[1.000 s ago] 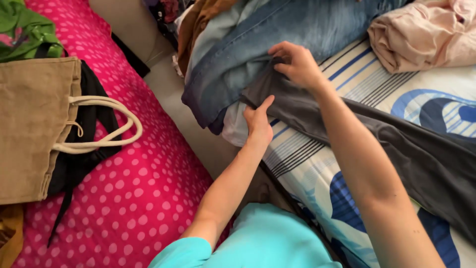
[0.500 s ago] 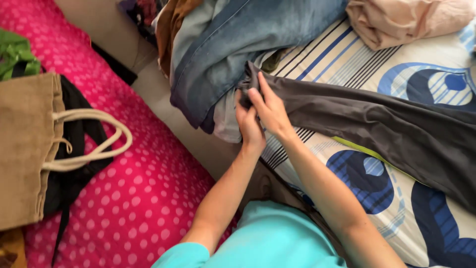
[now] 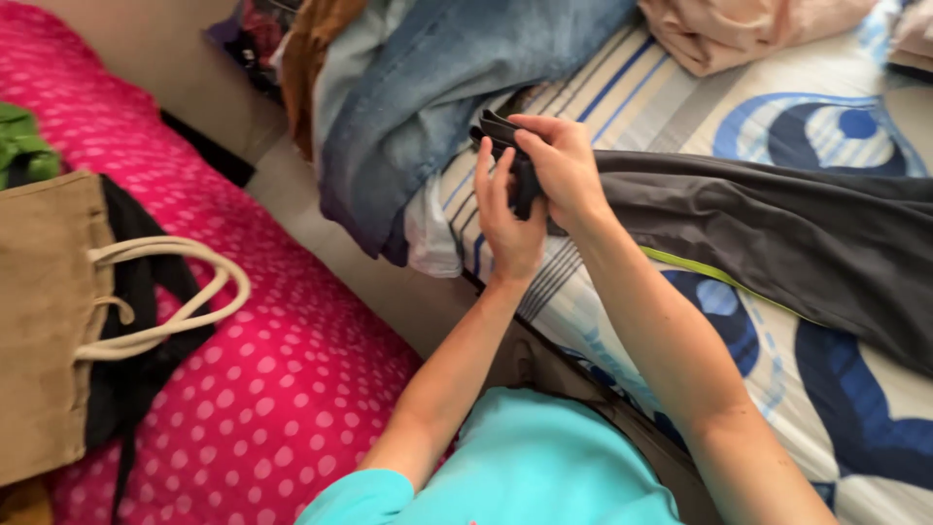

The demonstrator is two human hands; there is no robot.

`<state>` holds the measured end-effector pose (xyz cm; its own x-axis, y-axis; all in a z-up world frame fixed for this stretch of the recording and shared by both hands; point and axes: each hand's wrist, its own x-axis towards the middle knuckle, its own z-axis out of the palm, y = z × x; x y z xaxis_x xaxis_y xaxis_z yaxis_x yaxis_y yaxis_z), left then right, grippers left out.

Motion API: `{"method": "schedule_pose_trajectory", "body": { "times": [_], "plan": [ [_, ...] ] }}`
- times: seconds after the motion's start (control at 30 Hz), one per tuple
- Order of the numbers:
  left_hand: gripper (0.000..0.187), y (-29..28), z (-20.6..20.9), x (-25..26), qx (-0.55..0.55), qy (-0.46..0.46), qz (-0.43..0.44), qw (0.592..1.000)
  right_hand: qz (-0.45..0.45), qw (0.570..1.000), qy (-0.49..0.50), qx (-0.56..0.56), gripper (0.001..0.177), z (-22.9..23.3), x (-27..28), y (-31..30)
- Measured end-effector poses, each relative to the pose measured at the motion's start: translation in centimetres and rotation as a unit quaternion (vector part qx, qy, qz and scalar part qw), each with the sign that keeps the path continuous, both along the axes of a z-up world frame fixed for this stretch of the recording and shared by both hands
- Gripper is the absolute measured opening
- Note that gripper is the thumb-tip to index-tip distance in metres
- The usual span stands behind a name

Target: Folding various items of clothing, including polo shirts and pants, on a bed.

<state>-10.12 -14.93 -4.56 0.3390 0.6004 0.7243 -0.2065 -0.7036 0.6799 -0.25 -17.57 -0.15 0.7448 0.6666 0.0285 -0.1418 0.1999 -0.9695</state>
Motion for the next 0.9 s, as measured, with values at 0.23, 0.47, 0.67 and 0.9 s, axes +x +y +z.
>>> {"method": "schedule_pose_trajectory", "body": {
  "times": [0.23,0.47,0.67,0.9],
  "plan": [
    [0.045,4.8,-3.5,2.2,-0.269,-0.073,-0.032,0.960,-0.047,0.988,0.052,0.138,0.036,0.7,0.3,-0.4],
    [0.051,7.9,-4.4,3.2,-0.415,-0.008,-0.008,0.910,-0.191,0.845,-0.415,-0.279,0.033,-1.2,7.7,-10.5],
    [0.059,5.8,-4.3,2.2,-0.487,-0.037,-0.058,0.870,-0.118,0.664,-0.609,-0.418,0.049,-4.0,13.4,-19.2],
    [0.085,5.4,-7.2,1.9,-0.408,-0.022,-0.069,0.910,-0.103,0.719,-0.557,-0.404,0.044,-5.9,15.7,-20.5]
  ]
}}
